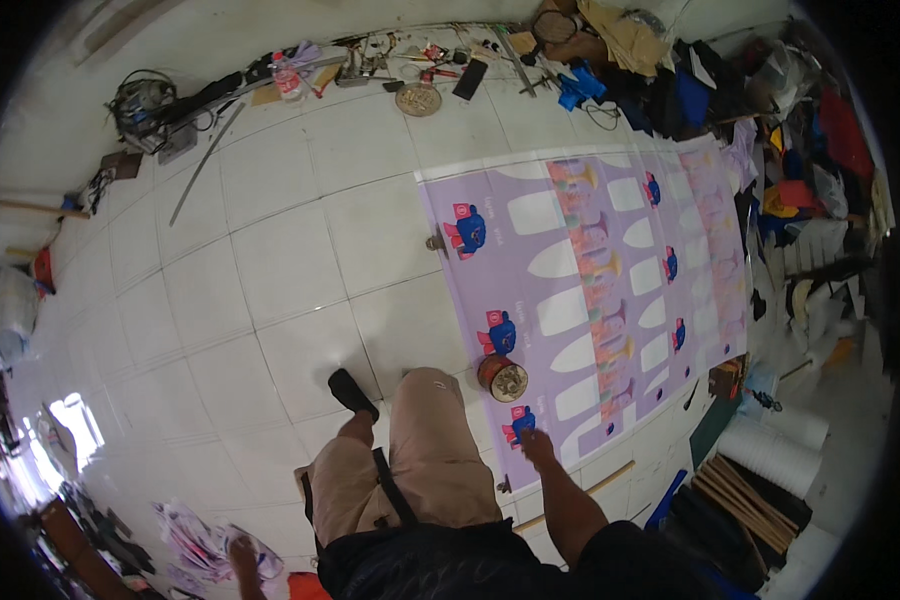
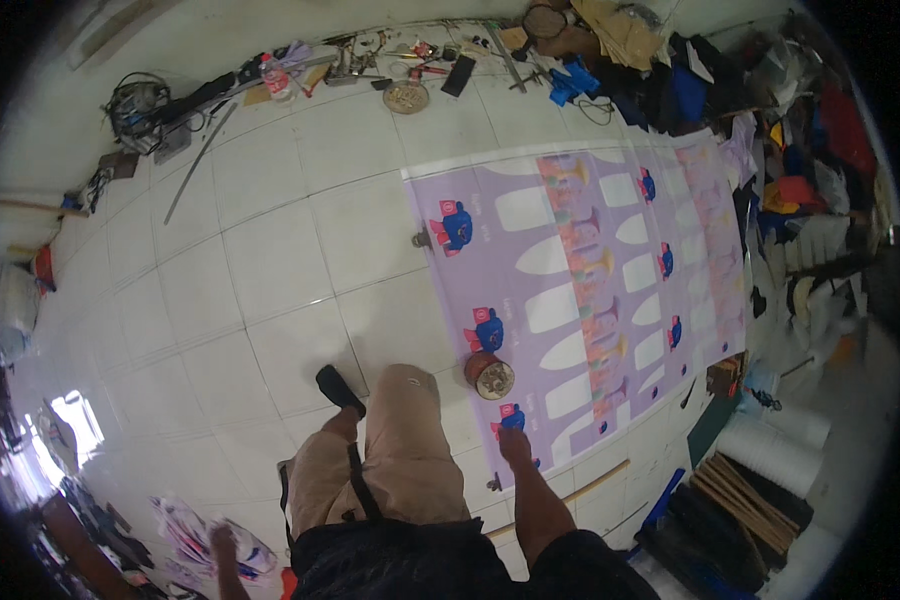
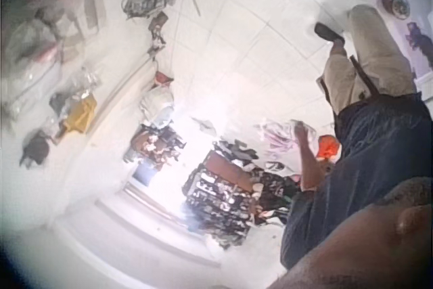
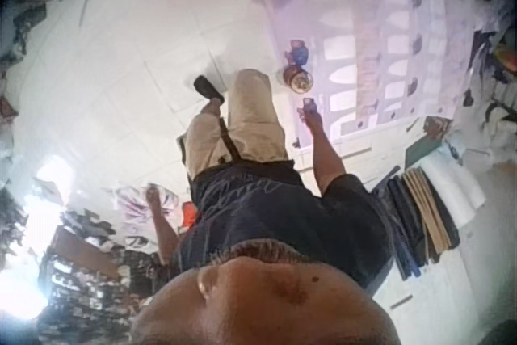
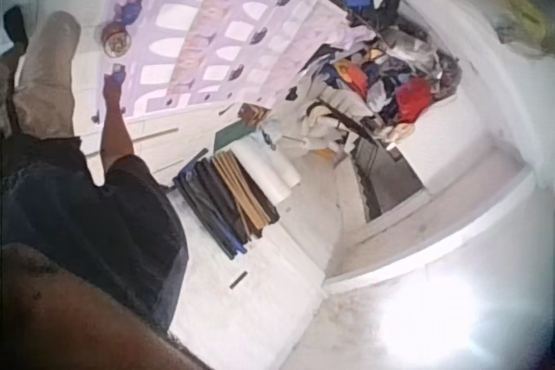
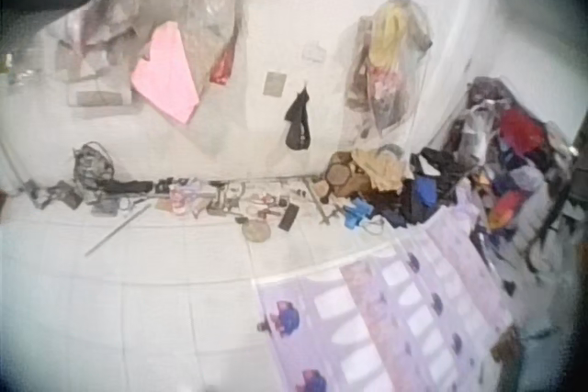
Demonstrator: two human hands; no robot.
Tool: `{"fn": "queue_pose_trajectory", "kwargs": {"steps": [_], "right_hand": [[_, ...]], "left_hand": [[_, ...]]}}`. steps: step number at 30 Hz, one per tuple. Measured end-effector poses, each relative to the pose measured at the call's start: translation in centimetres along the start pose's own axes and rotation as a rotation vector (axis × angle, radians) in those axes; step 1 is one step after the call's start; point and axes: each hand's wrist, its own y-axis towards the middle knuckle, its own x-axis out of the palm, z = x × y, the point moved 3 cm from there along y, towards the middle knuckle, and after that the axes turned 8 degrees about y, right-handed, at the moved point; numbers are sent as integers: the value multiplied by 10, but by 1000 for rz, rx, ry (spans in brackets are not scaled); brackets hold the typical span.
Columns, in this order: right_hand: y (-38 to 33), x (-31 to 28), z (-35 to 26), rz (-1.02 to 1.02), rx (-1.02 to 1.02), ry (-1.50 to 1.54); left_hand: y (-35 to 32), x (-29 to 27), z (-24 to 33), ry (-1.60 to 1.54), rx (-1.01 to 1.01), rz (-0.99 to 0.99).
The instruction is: The person cuts a large piece of printed purple and white fabric using shears, then uses a wooden rod to help align another layer of fabric before using a weighted tool to secure the edges.
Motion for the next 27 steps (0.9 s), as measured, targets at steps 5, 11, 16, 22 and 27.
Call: {"fn": "queue_pose_trajectory", "kwargs": {"steps": [5, 11, 16, 22, 27], "right_hand": [[-38, 86, 86, -102, 357, -47], [33, 158, -192, -325, 296, 135], [121, 198, -298, -95, 360, 629], [247, 170, -375, -121, 244, 539], [355, 262, -258, 208, 418, 565]], "left_hand": [[104, -62, 317, -194, 211, -9], [186, 17, 534, 112, 474, -182], [213, 143, 781, 501, 1030, -376], [312, 319, 996, 869, 1646, -267], [346, 493, 1053, 1085, 2371, -337]]}}
